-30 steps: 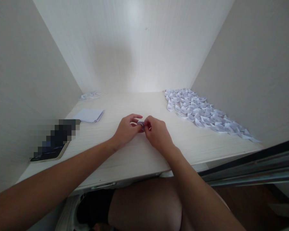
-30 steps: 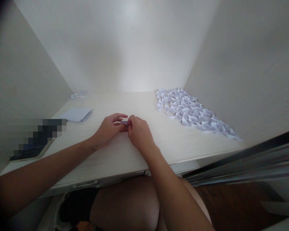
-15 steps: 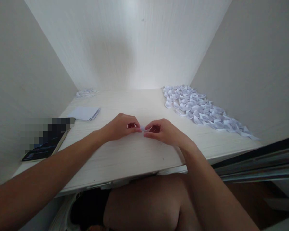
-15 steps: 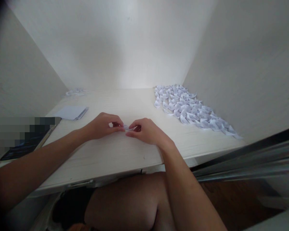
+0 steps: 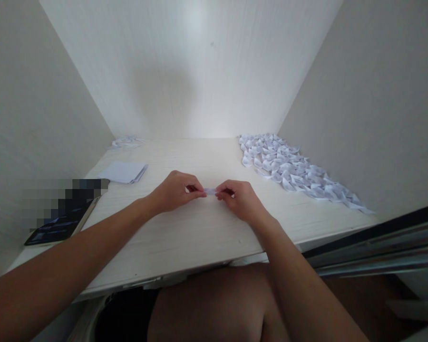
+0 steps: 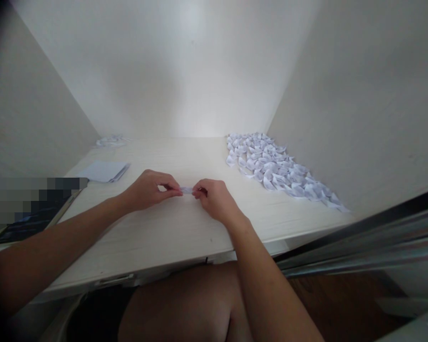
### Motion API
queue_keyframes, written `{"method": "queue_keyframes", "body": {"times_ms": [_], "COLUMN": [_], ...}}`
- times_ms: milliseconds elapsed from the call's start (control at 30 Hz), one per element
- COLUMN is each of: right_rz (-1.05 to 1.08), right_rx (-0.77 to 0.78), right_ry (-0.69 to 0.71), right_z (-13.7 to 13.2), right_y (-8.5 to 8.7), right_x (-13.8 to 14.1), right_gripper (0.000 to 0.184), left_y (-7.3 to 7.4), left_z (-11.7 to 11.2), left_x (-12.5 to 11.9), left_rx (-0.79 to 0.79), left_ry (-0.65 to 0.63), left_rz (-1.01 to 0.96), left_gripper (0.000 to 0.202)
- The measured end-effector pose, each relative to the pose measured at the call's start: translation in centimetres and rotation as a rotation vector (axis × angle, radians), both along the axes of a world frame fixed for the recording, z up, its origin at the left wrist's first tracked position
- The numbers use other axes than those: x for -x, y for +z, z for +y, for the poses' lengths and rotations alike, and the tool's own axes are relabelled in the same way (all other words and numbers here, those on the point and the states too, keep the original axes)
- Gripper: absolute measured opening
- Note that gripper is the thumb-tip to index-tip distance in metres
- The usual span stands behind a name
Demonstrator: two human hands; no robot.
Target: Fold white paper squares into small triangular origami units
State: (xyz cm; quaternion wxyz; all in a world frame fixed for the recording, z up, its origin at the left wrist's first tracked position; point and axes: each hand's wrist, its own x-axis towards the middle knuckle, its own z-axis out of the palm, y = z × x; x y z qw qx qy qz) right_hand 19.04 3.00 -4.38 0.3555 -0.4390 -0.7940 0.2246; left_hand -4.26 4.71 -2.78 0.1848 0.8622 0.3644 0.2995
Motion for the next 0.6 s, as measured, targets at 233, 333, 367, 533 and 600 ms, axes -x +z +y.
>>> {"method": "queue_keyframes", "body": {"times_ms": [233,333,367,533,600], "right_rz": [0.113,0.130,0.138,0.110,0.066], "right_rx": [0.004,0.002,0.008,0.064,0.069], "right_ry": [-0.014,-0.035,-0.039,-0.044,-0.048], "right_z": [-0.4,-0.1,0.0,-0.3,-0.5], "right_y": [-0.6,-0.7,-0.7,-0.9,-0.8], "right_x": [0.1,0.2,0.2,0.1,0.2], "right_gripper": [0.004,0.002,0.002,0.005,0.008], "left_y": [-0.7,-0.8,-0.9,-1.4,-1.7], "left_z": [-0.4,-0.2,-0.1,0.4,0.5], "left_x": [-0.7,-0.6,-0.6,-0.4,-0.5], "left_rx": [0.001,0.030,0.041,0.116,0.117], "left_ry": [0.031,0.056,0.064,0.063,0.040], "left_rz": [-0.101,-0.109,-0.104,-0.091,-0.145], "left_gripper": [0.021,0.021,0.021,0.024,0.024]}}
